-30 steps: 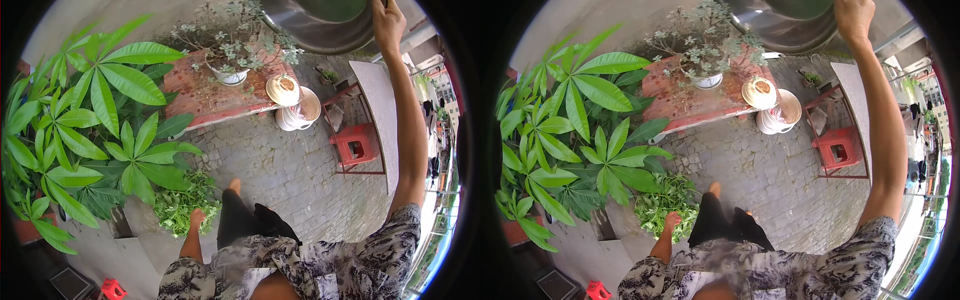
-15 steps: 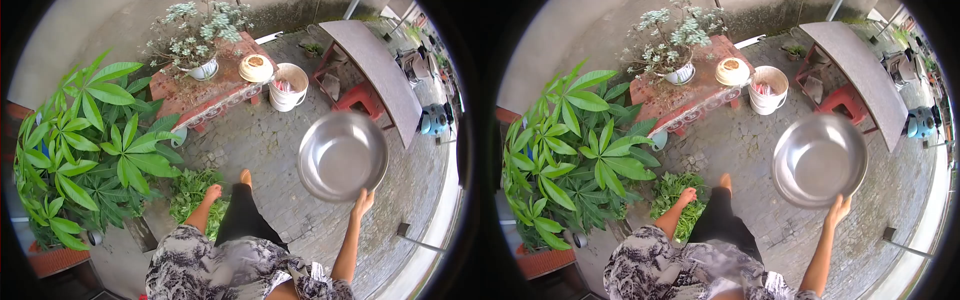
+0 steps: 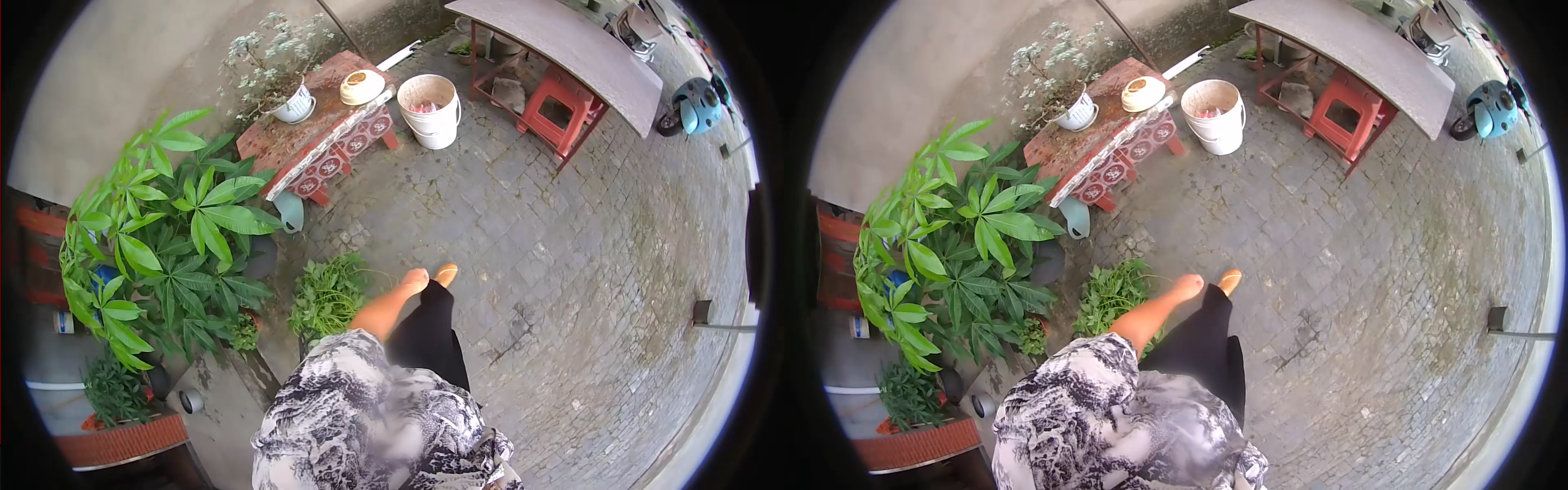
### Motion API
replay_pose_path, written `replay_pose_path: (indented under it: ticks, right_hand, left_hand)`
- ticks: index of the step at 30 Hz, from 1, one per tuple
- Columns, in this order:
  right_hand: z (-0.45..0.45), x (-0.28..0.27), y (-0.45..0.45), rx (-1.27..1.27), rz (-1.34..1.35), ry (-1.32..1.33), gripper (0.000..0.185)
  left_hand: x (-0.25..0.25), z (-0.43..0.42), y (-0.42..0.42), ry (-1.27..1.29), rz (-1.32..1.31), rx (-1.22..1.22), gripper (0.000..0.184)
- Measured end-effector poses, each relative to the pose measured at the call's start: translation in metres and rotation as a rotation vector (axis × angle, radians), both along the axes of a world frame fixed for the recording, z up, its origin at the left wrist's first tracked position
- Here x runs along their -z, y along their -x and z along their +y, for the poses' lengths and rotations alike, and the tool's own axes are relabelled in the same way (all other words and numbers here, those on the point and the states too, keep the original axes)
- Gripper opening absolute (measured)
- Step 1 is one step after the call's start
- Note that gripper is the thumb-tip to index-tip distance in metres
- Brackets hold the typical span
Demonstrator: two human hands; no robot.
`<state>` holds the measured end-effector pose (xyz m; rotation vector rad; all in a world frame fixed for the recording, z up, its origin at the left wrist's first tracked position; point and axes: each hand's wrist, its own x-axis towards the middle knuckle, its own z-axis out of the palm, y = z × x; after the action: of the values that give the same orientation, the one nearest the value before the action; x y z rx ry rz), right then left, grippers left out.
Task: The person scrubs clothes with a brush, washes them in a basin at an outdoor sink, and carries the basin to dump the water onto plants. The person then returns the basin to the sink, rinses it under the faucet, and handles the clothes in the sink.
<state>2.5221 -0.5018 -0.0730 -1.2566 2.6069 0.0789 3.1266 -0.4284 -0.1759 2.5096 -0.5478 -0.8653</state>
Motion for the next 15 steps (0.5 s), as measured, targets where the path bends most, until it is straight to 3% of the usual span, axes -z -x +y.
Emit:
replay_pose_path:
  ticks: [6,10,11,12,15]
  right_hand:
    - [0.017,0.005,0.092,0.137,-0.155,0.026,0.026]
    - [0.109,-0.005,0.143,0.423,-0.216,0.065,0.024]
    - [0.142,-0.006,0.146,0.509,-0.208,0.065,0.023]
    - [0.178,-0.008,0.148,0.593,-0.205,0.054,0.023]
    - [0.262,-0.009,0.124,0.810,-0.203,0.028,0.022]
  left_hand:
    - [0.002,-0.105,0.046,-0.089,-0.003,0.180,0.025]
    - [0.049,-0.165,0.095,0.031,-0.045,0.545,0.026]
    - [0.026,-0.169,0.075,-0.017,0.107,0.408,0.027]
    - [0.046,-0.180,0.071,-0.145,-0.012,0.551,0.029]
    - [0.074,-0.230,0.067,-0.361,0.166,0.512,0.024]
